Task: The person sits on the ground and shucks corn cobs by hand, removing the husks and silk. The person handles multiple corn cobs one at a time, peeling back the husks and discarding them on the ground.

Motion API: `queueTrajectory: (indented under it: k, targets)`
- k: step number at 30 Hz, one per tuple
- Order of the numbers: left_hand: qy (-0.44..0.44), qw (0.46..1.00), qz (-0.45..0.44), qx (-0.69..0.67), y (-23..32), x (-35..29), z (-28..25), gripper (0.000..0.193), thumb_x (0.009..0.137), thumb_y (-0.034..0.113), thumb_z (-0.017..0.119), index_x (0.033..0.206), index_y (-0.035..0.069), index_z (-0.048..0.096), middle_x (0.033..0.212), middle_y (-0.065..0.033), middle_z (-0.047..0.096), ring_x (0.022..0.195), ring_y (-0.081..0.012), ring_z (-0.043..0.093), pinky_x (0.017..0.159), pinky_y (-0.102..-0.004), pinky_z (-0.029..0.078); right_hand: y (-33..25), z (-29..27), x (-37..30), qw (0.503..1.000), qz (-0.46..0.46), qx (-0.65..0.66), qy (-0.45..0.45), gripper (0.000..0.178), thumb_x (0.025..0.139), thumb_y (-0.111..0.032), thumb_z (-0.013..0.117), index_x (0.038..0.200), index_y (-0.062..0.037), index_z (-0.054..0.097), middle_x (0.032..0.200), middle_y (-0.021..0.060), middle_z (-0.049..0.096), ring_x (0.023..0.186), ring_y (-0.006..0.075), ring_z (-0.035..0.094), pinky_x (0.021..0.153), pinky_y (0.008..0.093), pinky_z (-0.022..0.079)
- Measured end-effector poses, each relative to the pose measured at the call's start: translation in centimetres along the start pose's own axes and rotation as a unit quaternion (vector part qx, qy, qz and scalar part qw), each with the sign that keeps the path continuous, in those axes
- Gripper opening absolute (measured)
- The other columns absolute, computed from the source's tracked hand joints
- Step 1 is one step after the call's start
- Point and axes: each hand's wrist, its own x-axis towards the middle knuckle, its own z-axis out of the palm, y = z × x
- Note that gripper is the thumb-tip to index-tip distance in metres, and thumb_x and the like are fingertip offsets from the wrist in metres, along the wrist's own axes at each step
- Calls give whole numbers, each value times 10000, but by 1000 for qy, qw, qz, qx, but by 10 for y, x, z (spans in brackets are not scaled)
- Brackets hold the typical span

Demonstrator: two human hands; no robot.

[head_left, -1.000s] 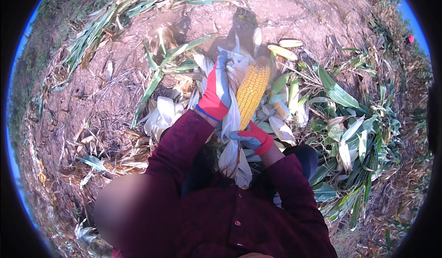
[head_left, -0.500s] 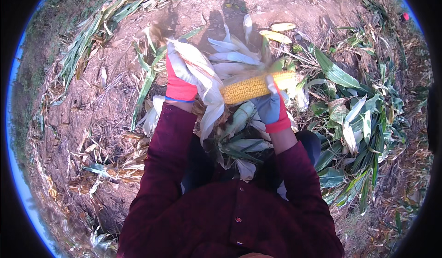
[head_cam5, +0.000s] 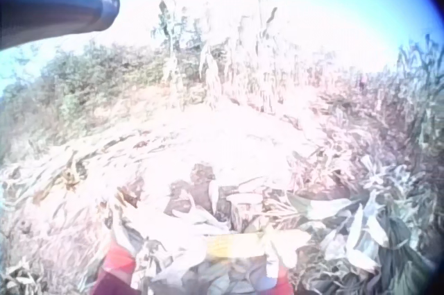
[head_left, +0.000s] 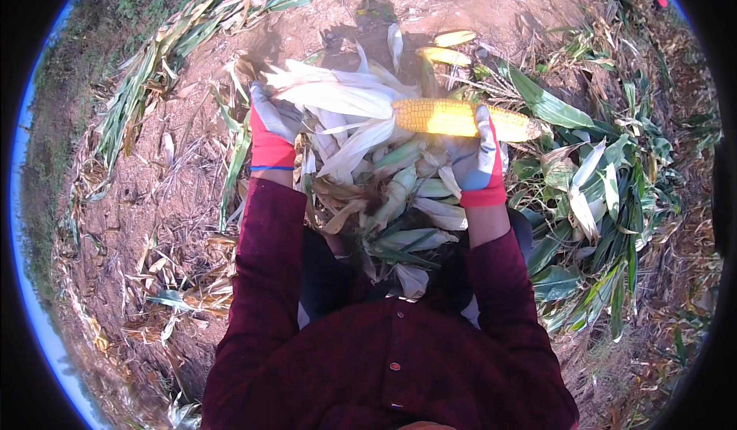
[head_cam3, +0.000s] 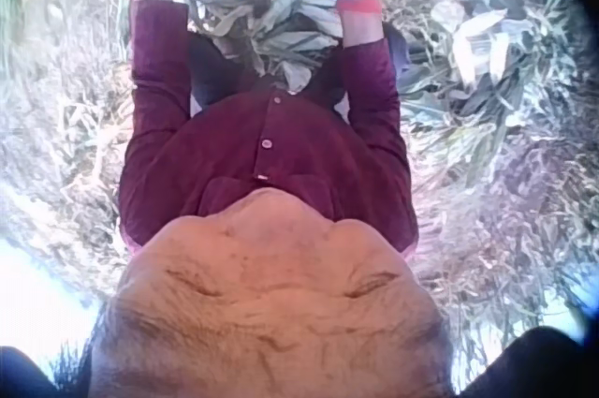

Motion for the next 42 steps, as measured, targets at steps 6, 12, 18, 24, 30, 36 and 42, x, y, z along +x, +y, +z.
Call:
queueTrajectory:
  k: [6,12,18,24,30,36,42]
  targets:
    - [-99,975,-129,149,-29,-24,-9,467,944,466,450,1059,27,560,922,-91,640,773,-203,632,685,-323,523,-15,-10,13,987,-142,37,66,360,887,-270,617,1211,-119,573,1168,14,575,1018,151,568,813,318,492]
    - [-416,826,-304,227,-68,-99,20,515,963,478,407,1165,25,548,864,-68,667,732,-161,646,655,-291,519,-5,-20,0,956,-241,-166,22,429,907,-240,592,1267,-18,523,1261,71,536,1136,186,521,964,355,424]
    - [-311,863,-375,136,-71,-125,56,577,922,541,448,1213,49,530,996,-70,659,846,-164,655,771,-337,538,15,20,-23,939,-218,-229,-135,713,761,-53,711,1375,-27,351,1291,129,474,1137,224,507,930,346,442]
    - [-281,925,-253,39,-61,-93,41,473,905,375,508,1155,-26,501,1002,-165,609,876,-276,634,815,-402,527,16,53,-53,639,-327,-631,-293,769,691,-156,755,1368,-62,402,1391,253,360,1250,425,410,1018,433,379]
    - [-206,970,-122,45,-48,-70,33,541,903,506,476,1057,-9,542,877,-127,611,794,-250,635,751,-377,539,34,7,-19,863,-50,-435,-252,588,859,-153,638,1377,-55,378,1299,183,487,1139,299,541,853,358,494]
    - [-222,960,-115,127,-47,-81,34,652,908,621,378,1073,15,552,881,-121,626,783,-234,630,759,-368,527,41,49,-60,888,206,-305,-277,584,874,-198,655,1361,-29,383,1214,69,552,1067,124,549,844,277,481]
    - [-196,963,-129,129,-61,-85,33,540,905,505,515,1136,18,547,919,-88,605,812,-168,603,735,-326,502,52,35,-59,855,7,-472,-216,691,810,-262,720,1360,-18,379,1094,105,622,967,170,614,820,327,501]
